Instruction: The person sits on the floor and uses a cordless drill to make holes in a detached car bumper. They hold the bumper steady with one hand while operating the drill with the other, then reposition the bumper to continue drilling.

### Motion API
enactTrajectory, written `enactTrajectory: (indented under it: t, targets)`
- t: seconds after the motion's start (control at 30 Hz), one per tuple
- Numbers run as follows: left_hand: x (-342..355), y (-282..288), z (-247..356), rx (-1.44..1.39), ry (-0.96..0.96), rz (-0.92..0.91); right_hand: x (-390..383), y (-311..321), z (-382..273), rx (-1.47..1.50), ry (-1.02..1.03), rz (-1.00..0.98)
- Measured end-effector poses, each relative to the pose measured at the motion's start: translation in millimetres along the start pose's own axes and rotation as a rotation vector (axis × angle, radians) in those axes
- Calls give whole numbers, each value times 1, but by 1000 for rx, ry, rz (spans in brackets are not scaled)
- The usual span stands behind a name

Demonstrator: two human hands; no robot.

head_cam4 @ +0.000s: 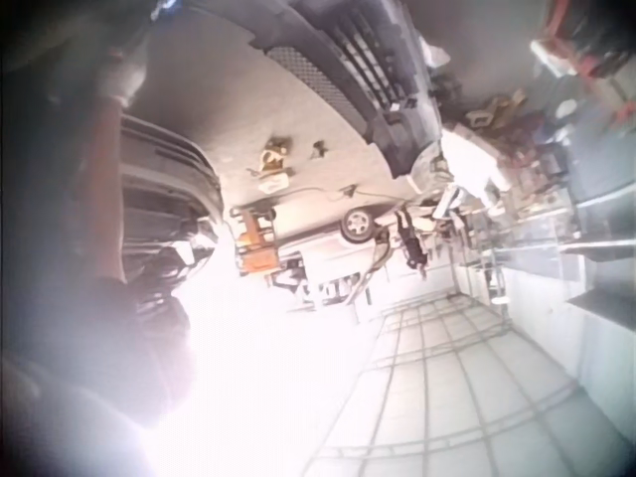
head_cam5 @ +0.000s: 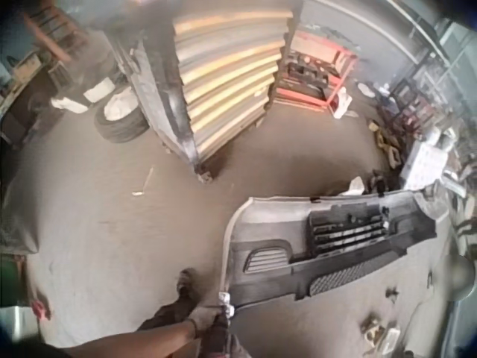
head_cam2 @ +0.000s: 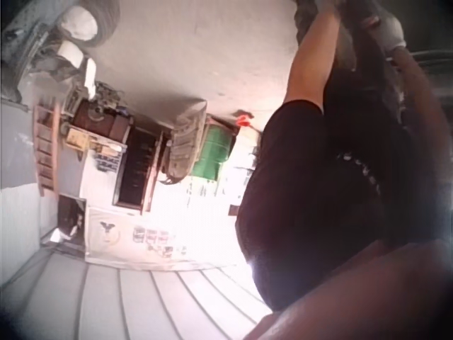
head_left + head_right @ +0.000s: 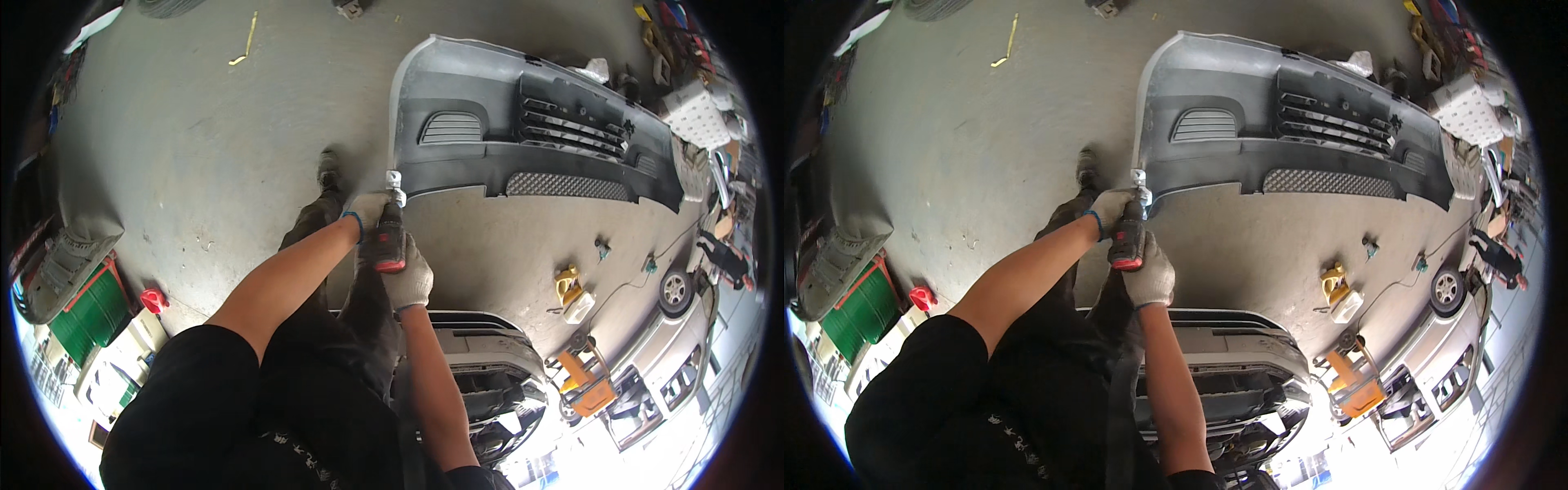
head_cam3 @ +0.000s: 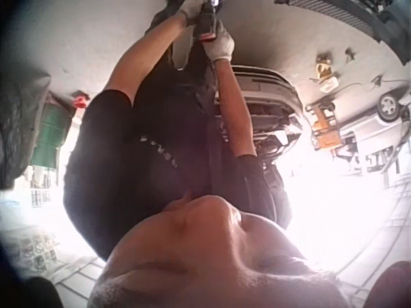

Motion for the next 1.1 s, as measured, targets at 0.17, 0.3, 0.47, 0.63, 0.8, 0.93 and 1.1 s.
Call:
enactTrajectory:
  t: [0.17,0.3,0.47,0.63,0.8,0.93,1.1]
  targets:
    - [-53,-41,62,-236,415,127,-12,-3,16,48,-113,30]
    - [-45,-32,42,-25,205,-7,-19,-6,22,61,-119,34]
    - [-64,-61,86,-214,370,39,-17,0,27,45,-124,62]
    - [-51,-45,63,-111,332,42,-12,5,22,79,-131,49]
    - [-33,-23,40,84,256,66,-13,7,18,110,-103,78]
    - [-53,-31,65,122,342,13,-19,24,10,181,-129,76]
    - [-97,-54,137,194,372,-277,-43,43,0,315,-147,117]
Point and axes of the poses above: each hand's wrist, its own x-axis towards the middle knuckle, its own y-axis out of the back of the hand, z = x × y, the point moved 5 cm from there along x, towards the middle knuckle
